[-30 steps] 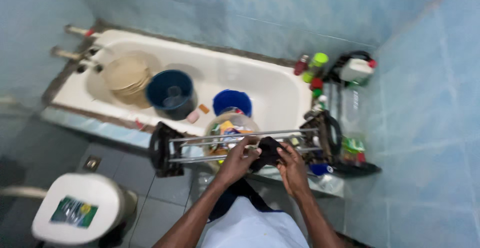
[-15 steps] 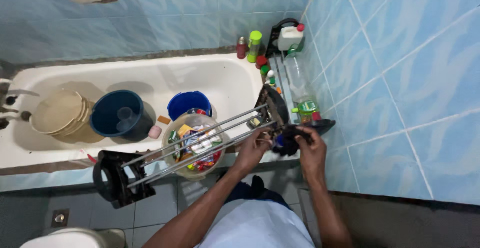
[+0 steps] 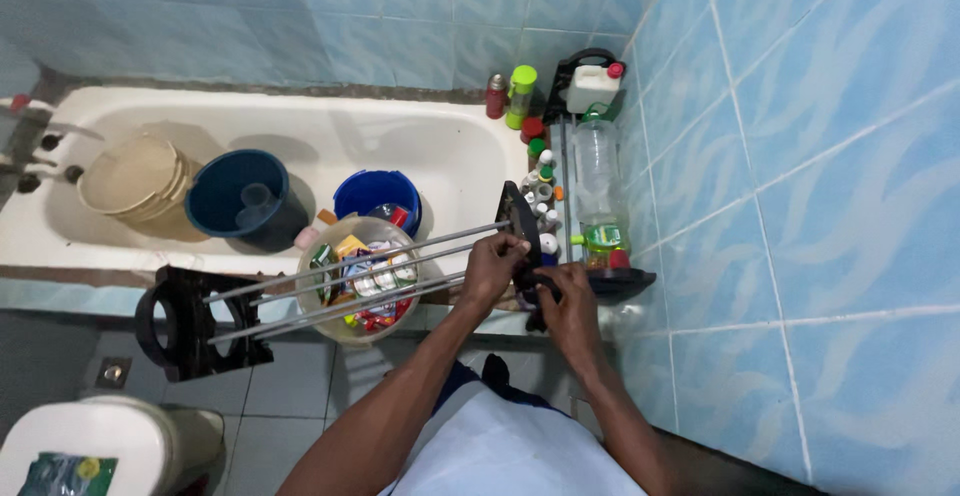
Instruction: The person picks up bottles, containers, and a spray can, then assembles a multi-tier metal rack by hand and places it in the corner of a bathroom.
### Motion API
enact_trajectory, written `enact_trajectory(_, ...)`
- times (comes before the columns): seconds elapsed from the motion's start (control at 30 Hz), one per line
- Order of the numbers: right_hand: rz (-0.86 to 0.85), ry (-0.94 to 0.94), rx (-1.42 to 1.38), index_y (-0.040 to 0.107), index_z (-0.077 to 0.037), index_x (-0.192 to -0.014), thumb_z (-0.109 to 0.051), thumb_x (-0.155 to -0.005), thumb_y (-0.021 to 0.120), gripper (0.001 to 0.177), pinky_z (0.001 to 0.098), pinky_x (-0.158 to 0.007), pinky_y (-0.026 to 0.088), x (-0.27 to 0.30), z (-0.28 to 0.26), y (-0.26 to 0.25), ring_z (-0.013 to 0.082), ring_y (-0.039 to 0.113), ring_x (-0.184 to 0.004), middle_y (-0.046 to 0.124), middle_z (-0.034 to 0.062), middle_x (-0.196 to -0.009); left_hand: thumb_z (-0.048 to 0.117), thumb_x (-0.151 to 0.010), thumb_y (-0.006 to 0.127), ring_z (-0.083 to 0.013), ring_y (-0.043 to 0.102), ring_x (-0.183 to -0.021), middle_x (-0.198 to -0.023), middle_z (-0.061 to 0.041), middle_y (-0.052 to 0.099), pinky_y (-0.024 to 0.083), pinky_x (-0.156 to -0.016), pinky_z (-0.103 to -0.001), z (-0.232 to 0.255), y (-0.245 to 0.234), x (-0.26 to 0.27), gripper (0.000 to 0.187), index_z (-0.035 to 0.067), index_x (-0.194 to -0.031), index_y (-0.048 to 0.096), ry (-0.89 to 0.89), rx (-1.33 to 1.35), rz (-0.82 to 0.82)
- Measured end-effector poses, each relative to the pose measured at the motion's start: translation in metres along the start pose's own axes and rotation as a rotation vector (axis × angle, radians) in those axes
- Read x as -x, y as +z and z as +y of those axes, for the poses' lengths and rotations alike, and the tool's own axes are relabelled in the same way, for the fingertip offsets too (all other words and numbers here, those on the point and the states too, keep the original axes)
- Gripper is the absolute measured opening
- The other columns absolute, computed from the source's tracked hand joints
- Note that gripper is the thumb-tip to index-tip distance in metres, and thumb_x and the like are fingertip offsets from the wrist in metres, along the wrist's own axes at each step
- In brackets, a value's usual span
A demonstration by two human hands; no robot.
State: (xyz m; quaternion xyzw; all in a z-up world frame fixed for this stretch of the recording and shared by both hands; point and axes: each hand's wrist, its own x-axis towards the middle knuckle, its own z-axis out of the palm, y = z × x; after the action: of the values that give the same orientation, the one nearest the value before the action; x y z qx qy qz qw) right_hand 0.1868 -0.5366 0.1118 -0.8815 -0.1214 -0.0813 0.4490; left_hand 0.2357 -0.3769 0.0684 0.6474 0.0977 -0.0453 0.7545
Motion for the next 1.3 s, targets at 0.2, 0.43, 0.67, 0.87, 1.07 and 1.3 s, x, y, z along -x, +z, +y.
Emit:
enact_trajectory(0.2, -0.011, -0.019, -0.009, 0.073, -0.006, -0.112, -0.003, -0.085, 0.073, 0.027, 0.0388, -0.08, 0.052, -0.008, 0.008, -0.013, 0.0319, 0.065, -0.094, 0.063, 0.0142, -0.102, 0.017, -0.094, 0.072, -0.0087, 0.058, -0.062, -0.07, -0.005, 0.068, 0.048, -0.059, -0.029, 0.011, 0.007, 0.006, 0.02, -0.002, -0.089, 0.072, 0.098, -0.292, 0.114)
enact_trajectory(0.43, -0.053, -0.084, -0.059, 0.072, -0.003, -0.105, -0.004, -0.081, 0.078, 0.024, 0.0374, -0.075, 0.053, -0.012, 0.016, -0.006, 0.0293, 0.066, -0.09, 0.062, 0.0146, -0.1, 0.018, -0.093, 0.071, -0.0097, 0.059, -0.062, -0.07, -0.006, 0.069, 0.048, -0.058, -0.03, 0.005, 0.012, 0.005, 0.019, -0.001, -0.089, 0.072, 0.103, -0.289, 0.175)
enact_trajectory(0.67, 0.032, 0.093, -0.127, 0.068, -0.002, -0.101, -0.003, -0.084, 0.07, 0.017, 0.033, -0.073, 0.051, -0.014, 0.064, 0.019, 0.0201, 0.063, -0.079, 0.063, 0.0096, -0.092, 0.018, -0.094, 0.068, -0.0138, 0.062, -0.064, -0.072, -0.009, 0.068, 0.051, -0.063, -0.034, 0.01, 0.018, 0.008, 0.02, -0.002, -0.09, 0.071, 0.151, -0.393, 0.154)
enact_trajectory(0.87, 0.103, 0.246, -0.299, 0.067, 0.0, -0.097, -0.009, -0.093, 0.069, 0.011, 0.0318, -0.077, 0.048, -0.032, 0.054, -0.002, 0.0168, 0.058, -0.083, 0.062, 0.0078, -0.09, 0.015, -0.095, 0.067, -0.0183, 0.064, -0.069, -0.078, -0.014, 0.067, 0.052, -0.066, -0.036, 0.025, 0.017, 0.014, 0.018, -0.003, -0.099, 0.064, 0.164, -0.376, 0.117)
enact_trajectory(1.07, 0.07, -0.028, -0.231, 0.066, 0.001, -0.108, -0.015, -0.092, 0.07, 0.023, 0.0378, -0.083, 0.051, -0.093, -0.01, -0.011, 0.0256, 0.066, -0.094, 0.064, 0.0132, -0.103, 0.013, -0.087, 0.069, -0.0242, 0.063, -0.07, -0.079, -0.013, 0.064, 0.049, -0.064, -0.039, 0.028, 0.017, 0.014, 0.043, 0.003, -0.124, 0.05, 0.21, -0.466, 0.142)
enact_trajectory(1.3, -0.295, -0.168, 0.16, 0.071, -0.005, -0.1, -0.016, -0.083, 0.077, 0.022, 0.048, -0.083, 0.051, -0.185, 0.024, 0.035, 0.0403, 0.066, -0.094, 0.065, 0.0208, -0.095, 0.012, -0.087, 0.065, -0.0348, 0.066, -0.069, -0.076, -0.017, 0.063, 0.052, -0.066, -0.043, 0.025, 0.016, 0.015, 0.027, 0.003, -0.109, 0.053, 0.192, -0.376, 0.108)
